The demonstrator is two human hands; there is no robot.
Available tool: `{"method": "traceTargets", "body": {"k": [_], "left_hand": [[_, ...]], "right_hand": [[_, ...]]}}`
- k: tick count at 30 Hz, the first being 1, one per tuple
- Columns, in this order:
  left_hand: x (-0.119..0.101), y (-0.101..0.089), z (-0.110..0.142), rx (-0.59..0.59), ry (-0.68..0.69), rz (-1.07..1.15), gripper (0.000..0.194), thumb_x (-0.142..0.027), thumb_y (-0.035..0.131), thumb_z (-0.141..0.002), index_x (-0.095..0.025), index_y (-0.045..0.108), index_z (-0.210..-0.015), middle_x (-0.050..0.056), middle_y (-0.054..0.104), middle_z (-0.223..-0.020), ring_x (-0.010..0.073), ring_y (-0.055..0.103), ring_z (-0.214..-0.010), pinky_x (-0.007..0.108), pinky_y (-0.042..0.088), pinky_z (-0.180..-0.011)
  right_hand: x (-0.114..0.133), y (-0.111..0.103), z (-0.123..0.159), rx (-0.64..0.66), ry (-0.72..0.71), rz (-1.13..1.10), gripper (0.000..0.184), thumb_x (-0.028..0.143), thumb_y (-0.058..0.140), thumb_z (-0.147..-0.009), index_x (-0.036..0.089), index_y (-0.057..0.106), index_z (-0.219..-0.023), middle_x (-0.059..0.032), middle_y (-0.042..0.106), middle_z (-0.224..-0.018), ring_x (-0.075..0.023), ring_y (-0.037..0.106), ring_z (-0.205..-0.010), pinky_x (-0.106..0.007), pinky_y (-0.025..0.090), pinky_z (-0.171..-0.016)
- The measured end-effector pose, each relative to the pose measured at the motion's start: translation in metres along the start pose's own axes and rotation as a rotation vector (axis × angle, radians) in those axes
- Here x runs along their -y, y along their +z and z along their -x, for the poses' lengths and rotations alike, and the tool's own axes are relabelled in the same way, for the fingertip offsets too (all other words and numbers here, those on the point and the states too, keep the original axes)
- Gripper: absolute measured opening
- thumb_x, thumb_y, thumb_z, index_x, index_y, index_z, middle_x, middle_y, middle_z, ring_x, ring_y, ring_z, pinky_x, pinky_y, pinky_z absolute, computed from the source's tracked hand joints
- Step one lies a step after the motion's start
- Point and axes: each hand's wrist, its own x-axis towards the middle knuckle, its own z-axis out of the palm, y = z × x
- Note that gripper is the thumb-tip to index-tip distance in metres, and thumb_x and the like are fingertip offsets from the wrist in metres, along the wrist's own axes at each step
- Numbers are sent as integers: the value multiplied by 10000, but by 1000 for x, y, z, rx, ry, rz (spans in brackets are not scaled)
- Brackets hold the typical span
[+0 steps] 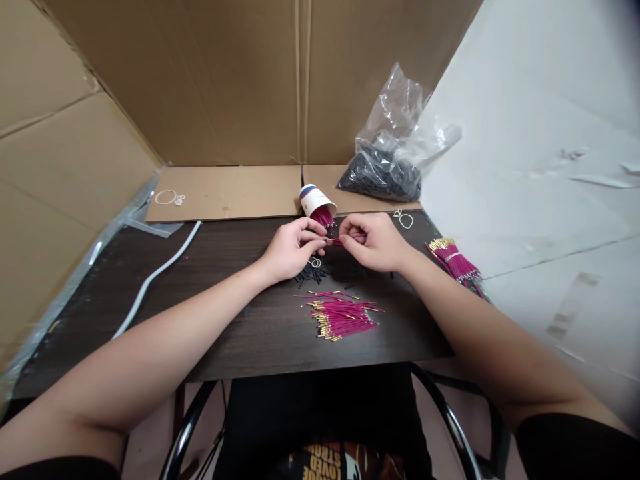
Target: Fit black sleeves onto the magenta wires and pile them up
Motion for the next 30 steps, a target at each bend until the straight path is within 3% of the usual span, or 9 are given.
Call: {"method": "traceTargets", "body": {"k": [18,30], "left_hand": [[-2,1,6,9,82,-165,171,-215,758,-997,-160,715,-1153,105,851,-1070,198,847,-903,350,670,-879],[-2,1,8,12,131,-246,181,-222,749,-1014,-166,749,-1186,115,870,-1074,247,875,-983,398,689,-940]], "right_hand": [[-1,3,-2,93,61,30,190,335,656,-985,179,732,-909,34,538,-623,-138,435,-594,-340,355,-687],[-3,9,-1,89,30,21,218,317,653,-1042,159,742,-922,20,547,-668,-136,427,-623,-328,339,-678]]}}
